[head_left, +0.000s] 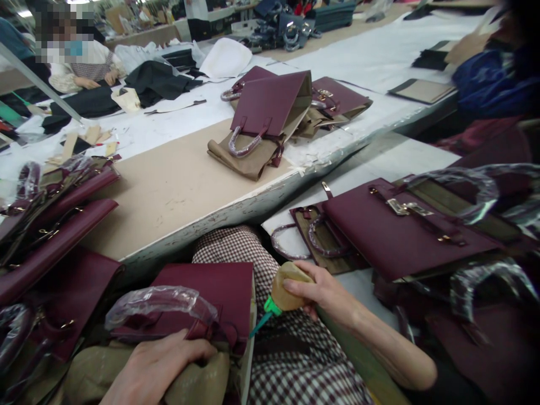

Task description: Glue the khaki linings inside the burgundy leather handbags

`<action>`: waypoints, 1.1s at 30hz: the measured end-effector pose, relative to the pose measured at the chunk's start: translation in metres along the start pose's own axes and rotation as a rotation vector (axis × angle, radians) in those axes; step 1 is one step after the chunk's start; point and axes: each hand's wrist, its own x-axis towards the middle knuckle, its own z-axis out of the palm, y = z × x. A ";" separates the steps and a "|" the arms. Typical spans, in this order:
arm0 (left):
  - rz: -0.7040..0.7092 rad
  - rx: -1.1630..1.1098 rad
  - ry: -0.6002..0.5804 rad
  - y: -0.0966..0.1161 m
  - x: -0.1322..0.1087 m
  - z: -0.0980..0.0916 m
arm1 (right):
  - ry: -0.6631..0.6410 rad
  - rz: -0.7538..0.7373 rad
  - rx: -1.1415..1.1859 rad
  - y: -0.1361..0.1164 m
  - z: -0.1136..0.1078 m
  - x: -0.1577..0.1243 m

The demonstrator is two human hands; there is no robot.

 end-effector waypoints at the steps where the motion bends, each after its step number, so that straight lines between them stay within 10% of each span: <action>1: -0.002 0.002 0.006 0.000 0.000 0.000 | -0.018 0.002 0.032 0.001 0.000 -0.002; 13: -0.026 0.051 0.037 0.002 -0.006 0.003 | -0.173 0.018 0.347 0.001 0.017 -0.044; 33: -0.055 -0.009 0.016 -0.010 -0.011 0.003 | -0.080 -0.056 0.451 0.008 0.025 -0.066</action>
